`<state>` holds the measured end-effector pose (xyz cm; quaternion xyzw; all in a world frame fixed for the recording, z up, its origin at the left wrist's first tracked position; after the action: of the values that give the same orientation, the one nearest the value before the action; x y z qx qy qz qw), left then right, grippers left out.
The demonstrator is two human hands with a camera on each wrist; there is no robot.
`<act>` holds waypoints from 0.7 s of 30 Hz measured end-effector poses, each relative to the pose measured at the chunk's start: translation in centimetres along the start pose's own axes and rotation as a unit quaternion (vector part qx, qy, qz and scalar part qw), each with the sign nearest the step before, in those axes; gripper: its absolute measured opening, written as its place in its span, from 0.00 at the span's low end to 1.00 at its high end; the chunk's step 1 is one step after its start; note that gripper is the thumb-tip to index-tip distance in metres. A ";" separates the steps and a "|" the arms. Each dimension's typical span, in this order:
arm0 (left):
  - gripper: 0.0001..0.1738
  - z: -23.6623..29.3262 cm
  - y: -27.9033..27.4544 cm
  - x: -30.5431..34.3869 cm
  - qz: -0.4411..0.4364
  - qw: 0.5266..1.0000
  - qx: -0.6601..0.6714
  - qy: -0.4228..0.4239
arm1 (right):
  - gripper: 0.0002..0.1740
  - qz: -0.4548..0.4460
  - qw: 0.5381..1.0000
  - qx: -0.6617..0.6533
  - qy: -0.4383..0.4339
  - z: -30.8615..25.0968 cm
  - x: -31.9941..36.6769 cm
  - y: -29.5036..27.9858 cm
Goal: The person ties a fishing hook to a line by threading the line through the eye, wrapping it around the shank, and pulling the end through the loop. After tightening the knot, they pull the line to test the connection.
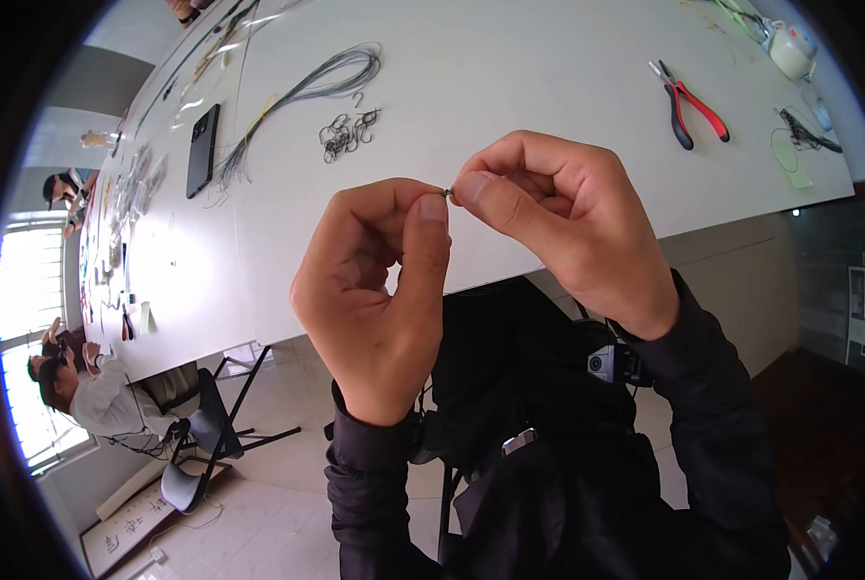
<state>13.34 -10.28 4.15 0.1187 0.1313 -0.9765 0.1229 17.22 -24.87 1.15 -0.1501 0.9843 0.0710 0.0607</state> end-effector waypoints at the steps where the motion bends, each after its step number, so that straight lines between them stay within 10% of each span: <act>1: 0.07 0.0 0.0 0.0 -0.006 1.000 0.004 -0.005 | 0.12 -0.001 1.000 -0.003 0.003 0.0 0.0 0.0; 21: 0.02 -0.1 -0.3 0.1 0.012 0.998 0.025 -0.055 | 0.12 -0.024 0.999 -0.038 0.024 0.6 0.1 0.5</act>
<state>13.19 -9.99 4.06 0.0697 0.0989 -0.9829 0.1386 17.08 -24.36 0.62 -0.1771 0.9782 0.1034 0.0325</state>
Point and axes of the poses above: each hand's wrist, its own x-axis away from the middle knuckle, its own y-axis out of the palm, z = x × y, the point moved 9 cm from there along -x, towards the middle knuckle, and after that the axes turned 2 degrees about -x, right-handed, at the moved point
